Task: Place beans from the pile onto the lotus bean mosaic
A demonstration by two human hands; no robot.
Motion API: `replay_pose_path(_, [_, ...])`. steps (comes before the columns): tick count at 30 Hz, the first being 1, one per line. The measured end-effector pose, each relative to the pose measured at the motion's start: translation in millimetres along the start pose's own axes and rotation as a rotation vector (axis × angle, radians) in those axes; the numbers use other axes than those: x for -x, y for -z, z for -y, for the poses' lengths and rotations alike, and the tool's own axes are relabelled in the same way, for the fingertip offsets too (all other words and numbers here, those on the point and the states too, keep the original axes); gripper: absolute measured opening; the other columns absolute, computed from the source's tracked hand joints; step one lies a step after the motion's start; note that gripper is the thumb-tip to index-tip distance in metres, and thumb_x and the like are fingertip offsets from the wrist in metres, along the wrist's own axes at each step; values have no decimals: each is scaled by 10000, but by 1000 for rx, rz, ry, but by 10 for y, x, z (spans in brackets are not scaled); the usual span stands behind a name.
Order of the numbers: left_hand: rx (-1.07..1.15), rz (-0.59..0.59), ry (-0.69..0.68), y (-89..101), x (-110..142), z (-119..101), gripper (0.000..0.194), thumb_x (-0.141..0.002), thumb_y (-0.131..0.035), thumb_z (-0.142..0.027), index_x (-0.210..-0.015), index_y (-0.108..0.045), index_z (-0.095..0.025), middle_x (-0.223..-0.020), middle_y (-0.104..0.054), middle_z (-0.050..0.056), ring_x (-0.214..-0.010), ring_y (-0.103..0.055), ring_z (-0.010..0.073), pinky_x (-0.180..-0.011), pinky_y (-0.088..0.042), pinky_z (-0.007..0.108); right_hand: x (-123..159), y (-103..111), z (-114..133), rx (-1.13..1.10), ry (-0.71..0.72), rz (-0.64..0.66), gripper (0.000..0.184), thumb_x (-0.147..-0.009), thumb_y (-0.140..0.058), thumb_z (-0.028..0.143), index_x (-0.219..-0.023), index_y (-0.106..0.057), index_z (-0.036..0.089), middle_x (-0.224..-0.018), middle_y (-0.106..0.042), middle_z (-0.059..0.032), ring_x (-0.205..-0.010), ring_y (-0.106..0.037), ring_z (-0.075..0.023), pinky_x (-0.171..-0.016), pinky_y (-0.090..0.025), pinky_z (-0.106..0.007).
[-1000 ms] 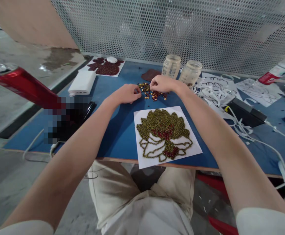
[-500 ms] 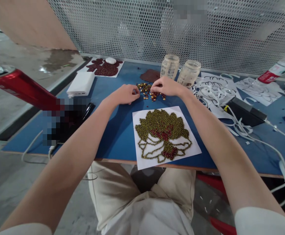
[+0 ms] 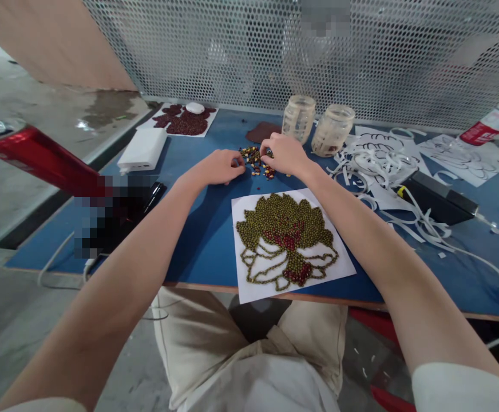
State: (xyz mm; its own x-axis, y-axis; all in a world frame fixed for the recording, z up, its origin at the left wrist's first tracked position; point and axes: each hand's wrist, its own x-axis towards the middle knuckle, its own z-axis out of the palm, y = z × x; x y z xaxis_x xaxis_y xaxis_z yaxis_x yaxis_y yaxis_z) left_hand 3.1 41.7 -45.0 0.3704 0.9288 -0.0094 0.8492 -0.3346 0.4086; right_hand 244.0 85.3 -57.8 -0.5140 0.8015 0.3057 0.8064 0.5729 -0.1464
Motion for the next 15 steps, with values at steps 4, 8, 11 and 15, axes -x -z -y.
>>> replay_pose_path(4, [7, -10, -9, -11, 5, 10, 291, -954, -625, -297, -1146, -796, -161, -651, -723, 22, -580, -684, 169, -703, -506, 317, -13, 19, 47, 36, -1, 19, 229, -996, -646, 264, -1091, -848, 215, -1223, -740, -147, -1110, -684, -347, -921, -509, -467])
replay_pose_path(8, [-4, 5, 4, 3, 26, -21, 298, -956, -624, -295, -1165, -791, -166, -657, -719, 20, -584, -679, 168, -682, -497, 313, -33, 36, 63, 80, 26, 47, 223, -996, -664, 280, -1076, -861, 216, -1205, -733, -137, -1112, -672, -332, -913, -496, -450])
replay_pose_path(11, [-34, 18, 1, 24, 40, -62, 296, -962, -612, -277, -1166, -790, -158, -645, -701, 17, -573, -665, 163, -672, -485, 313, -44, 38, 62, 99, 33, 71, 230, -998, -662, 279, -1073, -867, 210, -1167, -730, -131, -1095, -665, -319, -905, -487, -440])
replay_pose_path(15, [-43, 31, -8, 49, 57, -97, 279, -970, -609, -264, -1164, -781, -161, -709, -725, 20, -556, -651, 142, -673, -485, 309, -58, 32, 48, 125, 81, 75, 232, -1002, -633, 253, -1058, -849, 192, -1141, -724, -143, -1093, -654, -320, -908, -475, -439])
